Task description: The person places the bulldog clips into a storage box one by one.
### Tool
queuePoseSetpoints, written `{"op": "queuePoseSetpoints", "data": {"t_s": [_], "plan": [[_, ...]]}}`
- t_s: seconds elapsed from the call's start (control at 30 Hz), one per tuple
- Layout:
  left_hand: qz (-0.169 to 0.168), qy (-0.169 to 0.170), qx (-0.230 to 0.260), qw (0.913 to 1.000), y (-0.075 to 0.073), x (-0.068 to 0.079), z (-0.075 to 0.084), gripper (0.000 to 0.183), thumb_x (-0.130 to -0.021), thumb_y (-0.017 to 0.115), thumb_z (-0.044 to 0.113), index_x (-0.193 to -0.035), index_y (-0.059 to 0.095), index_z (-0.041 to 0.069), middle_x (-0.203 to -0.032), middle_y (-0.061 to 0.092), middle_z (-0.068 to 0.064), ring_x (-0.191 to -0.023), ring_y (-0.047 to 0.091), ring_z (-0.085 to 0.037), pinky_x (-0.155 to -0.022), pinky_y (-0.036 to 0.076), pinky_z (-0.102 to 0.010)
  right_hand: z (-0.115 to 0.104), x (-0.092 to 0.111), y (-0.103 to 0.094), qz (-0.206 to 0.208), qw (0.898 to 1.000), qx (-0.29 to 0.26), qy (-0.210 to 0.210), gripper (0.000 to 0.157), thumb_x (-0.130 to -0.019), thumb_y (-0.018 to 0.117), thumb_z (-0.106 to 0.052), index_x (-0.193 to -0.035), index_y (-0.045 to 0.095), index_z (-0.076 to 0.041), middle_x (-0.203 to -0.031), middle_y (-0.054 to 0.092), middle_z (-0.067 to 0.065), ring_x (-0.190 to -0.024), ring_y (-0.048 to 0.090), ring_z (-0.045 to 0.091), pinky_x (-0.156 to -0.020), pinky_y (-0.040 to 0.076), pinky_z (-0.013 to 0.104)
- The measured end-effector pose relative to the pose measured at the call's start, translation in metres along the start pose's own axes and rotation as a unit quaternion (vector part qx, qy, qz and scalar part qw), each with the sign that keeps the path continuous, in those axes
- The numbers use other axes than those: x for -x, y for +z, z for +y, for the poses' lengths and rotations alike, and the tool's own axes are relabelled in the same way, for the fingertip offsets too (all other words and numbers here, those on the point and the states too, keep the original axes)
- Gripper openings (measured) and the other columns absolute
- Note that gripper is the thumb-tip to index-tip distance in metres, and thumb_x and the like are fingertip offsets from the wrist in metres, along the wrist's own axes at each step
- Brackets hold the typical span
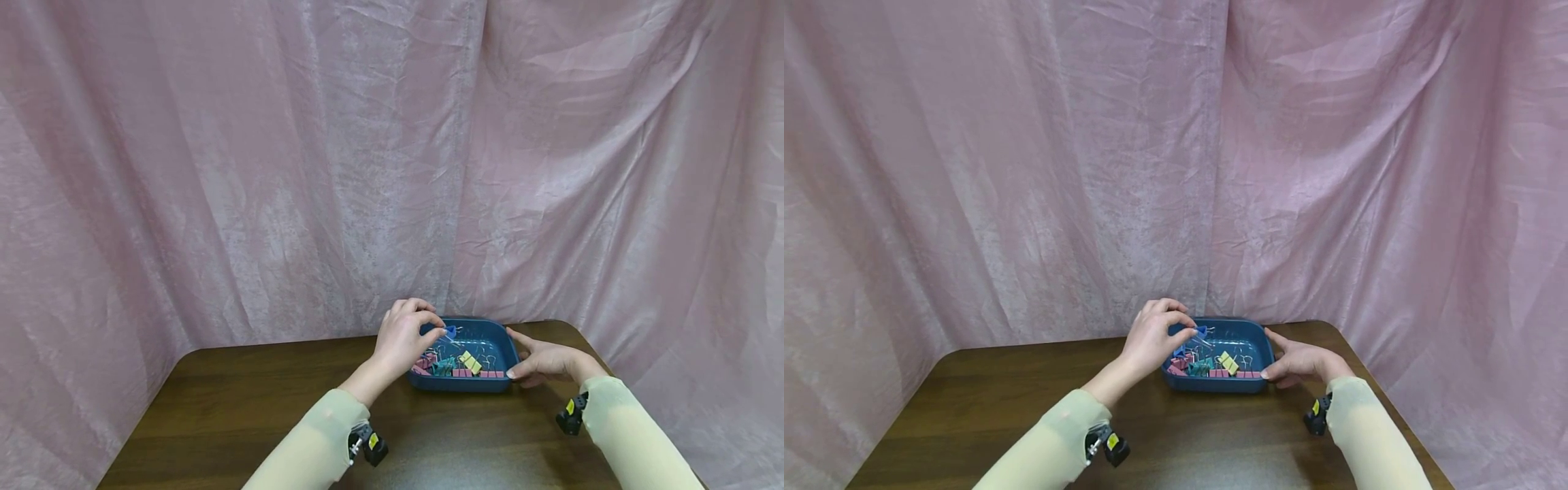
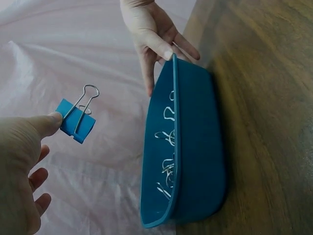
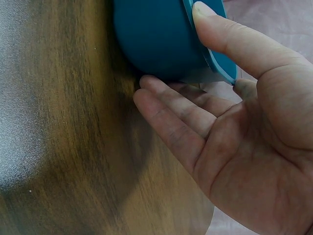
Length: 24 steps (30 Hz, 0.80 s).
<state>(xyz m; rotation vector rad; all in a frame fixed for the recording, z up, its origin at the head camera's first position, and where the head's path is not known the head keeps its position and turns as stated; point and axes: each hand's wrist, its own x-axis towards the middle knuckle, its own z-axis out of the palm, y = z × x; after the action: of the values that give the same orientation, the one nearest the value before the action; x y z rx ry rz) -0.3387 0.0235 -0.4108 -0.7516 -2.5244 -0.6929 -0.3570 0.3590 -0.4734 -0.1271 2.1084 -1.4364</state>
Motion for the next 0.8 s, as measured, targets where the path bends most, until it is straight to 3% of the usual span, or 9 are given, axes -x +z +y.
{"op": "queuePoseSetpoints", "data": {"t_s": [0.17,0.47,0.8], "plan": [[-0.006,-0.007,-0.011,0.9999,0.004,-0.003,0.000,0.014,-0.094,0.074,0.042,-0.097,0.081,0.030,-0.122,0.062,0.007,-0.119,0.051,-0.021,-0.099,0.044,-0.043,0.001,-0.001,0.000,-0.013,1.000,-0.004,-0.004,0.116,-0.089,0.079,-0.008,-0.165,-0.008,-0.018,-0.159,0.020,0.037,-0.131,0.052,0.042,-0.100,0.048,0.061],[-0.006,-0.021,-0.017,0.9996,0.013,-0.008,0.001,0.013,-0.093,0.075,0.043,-0.095,0.081,0.031,-0.121,0.062,0.007,-0.118,0.052,-0.022,-0.095,0.045,-0.041,0.002,-0.001,0.001,0.003,1.000,-0.009,0.003,0.120,-0.086,0.082,-0.006,-0.165,-0.008,-0.019,-0.158,0.016,0.041,-0.131,0.052,0.045,-0.098,0.048,0.061],[-0.014,-0.042,-0.012,0.9990,0.033,-0.006,0.005,0.012,-0.092,0.077,0.042,-0.095,0.081,0.031,-0.122,0.063,0.008,-0.117,0.053,-0.021,-0.095,0.045,-0.040,0.000,-0.002,0.002,0.002,1.000,-0.008,0.005,0.119,-0.087,0.081,-0.006,-0.165,-0.008,-0.019,-0.157,0.018,0.041,-0.129,0.054,0.044,-0.098,0.049,0.061]]}}
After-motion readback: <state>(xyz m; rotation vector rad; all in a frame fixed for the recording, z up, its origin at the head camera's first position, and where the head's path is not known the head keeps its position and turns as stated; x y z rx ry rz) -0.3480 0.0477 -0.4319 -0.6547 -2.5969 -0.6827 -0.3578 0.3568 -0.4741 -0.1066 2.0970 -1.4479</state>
